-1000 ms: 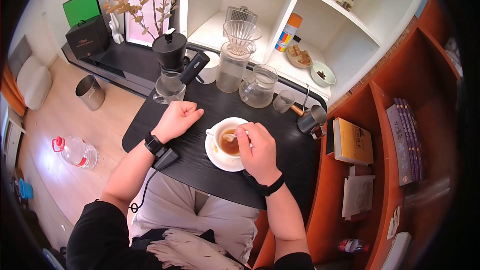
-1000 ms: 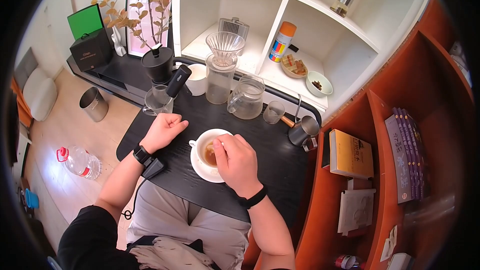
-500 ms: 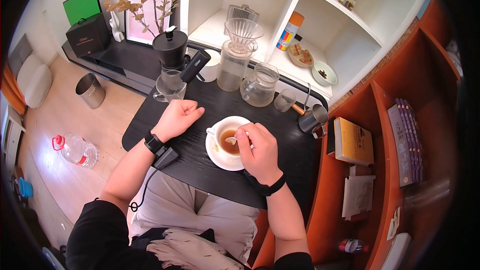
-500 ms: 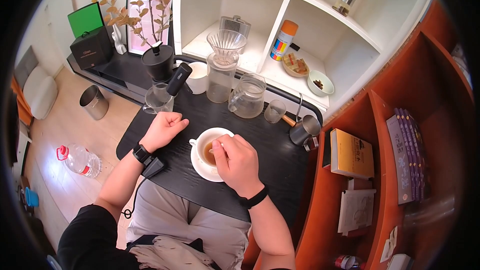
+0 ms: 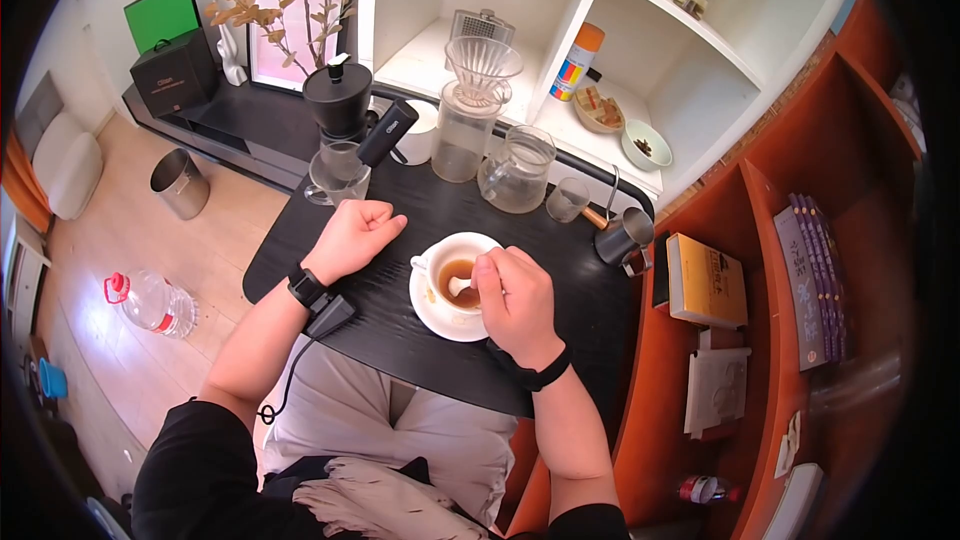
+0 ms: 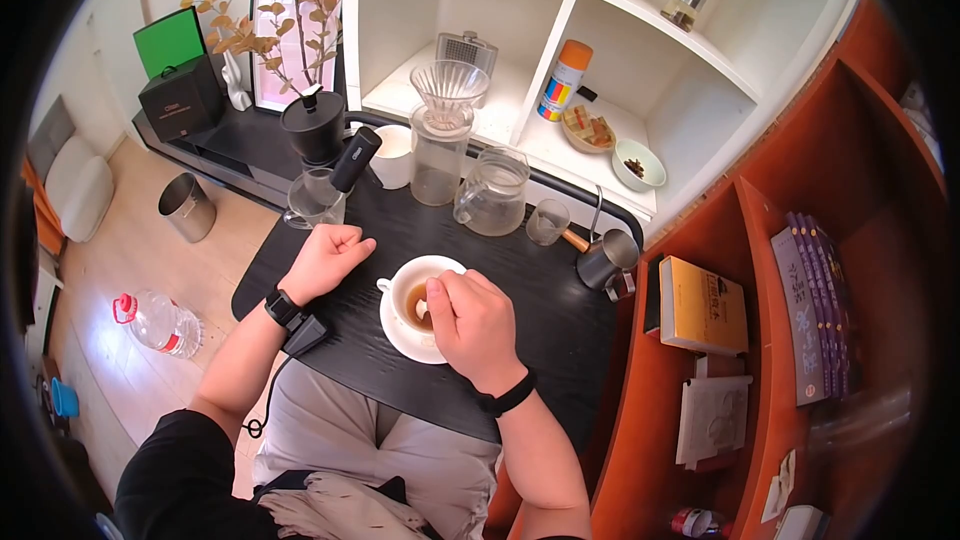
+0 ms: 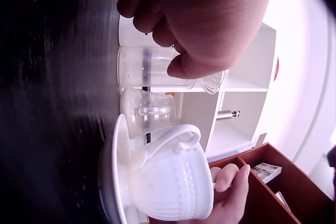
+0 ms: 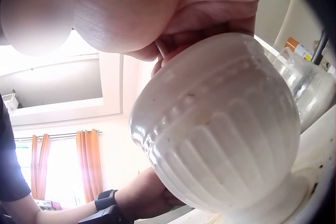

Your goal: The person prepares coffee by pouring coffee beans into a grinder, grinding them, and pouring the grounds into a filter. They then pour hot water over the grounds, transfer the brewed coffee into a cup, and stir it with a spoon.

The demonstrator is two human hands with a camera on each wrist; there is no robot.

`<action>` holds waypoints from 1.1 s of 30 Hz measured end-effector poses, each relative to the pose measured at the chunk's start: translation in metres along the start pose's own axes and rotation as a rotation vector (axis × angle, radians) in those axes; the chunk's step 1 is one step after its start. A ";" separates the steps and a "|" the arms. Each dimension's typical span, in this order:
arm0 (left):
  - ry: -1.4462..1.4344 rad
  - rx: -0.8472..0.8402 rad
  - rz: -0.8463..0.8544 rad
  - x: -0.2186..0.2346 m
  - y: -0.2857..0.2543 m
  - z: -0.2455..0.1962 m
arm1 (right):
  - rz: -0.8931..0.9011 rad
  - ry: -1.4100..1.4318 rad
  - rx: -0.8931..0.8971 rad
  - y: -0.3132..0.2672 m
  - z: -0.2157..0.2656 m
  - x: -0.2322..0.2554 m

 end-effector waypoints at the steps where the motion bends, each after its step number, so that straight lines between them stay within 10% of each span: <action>1: -0.006 -0.001 0.002 0.001 0.000 0.000 | 0.001 0.001 0.003 0.001 0.000 0.000; 33: 0.117 -0.035 0.079 -0.004 -0.001 -0.008 | 0.047 0.003 -0.002 -0.001 0.009 -0.004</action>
Point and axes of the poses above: each hand's wrist, its own y-axis towards the middle knuckle, its own x-axis out of the back of the hand, z = x × y, the point moved 5 cm from there along y, towards the middle knuckle, and after that the axes turned 13 degrees about y, right-handed, at the moved point
